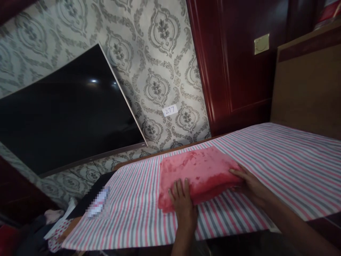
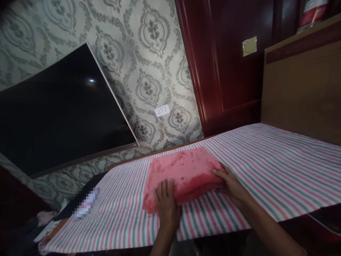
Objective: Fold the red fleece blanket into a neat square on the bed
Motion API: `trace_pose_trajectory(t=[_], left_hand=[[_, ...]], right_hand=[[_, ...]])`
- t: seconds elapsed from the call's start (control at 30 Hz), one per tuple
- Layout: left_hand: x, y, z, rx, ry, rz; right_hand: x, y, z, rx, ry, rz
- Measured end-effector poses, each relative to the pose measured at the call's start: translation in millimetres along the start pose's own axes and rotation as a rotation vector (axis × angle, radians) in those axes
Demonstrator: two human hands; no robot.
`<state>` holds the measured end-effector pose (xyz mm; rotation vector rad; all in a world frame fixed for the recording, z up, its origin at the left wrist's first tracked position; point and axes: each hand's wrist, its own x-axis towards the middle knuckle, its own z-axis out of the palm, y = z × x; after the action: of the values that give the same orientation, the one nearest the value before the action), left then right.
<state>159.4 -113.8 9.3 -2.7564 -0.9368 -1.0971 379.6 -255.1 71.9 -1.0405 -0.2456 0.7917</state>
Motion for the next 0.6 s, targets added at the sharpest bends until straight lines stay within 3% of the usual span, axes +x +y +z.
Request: trace_pose_trajectory(t=[0.17,0.33,0.47,0.6], left_hand=[[-8.0,-23.9,10.2,0.051,-0.004,0.084],[-5.8,-22.2,9.0,0.165,0.033,0.084],[-1.9,-27.5,3.9,0.188,0.006,0.119],[-3.6,-39.5,-6.4,0.227,0.007,0.104]], right_hand=[[-1.7,14.0,-19.4,0.052,-0.003,0.193],[0.7,13.2,-19.9,0.109,0.033,0.346],[3.5,9.9,-15.6,0.192,-0.004,0.383],[7.0,17.7,-18.5,0.162,-0.021,0.302]])
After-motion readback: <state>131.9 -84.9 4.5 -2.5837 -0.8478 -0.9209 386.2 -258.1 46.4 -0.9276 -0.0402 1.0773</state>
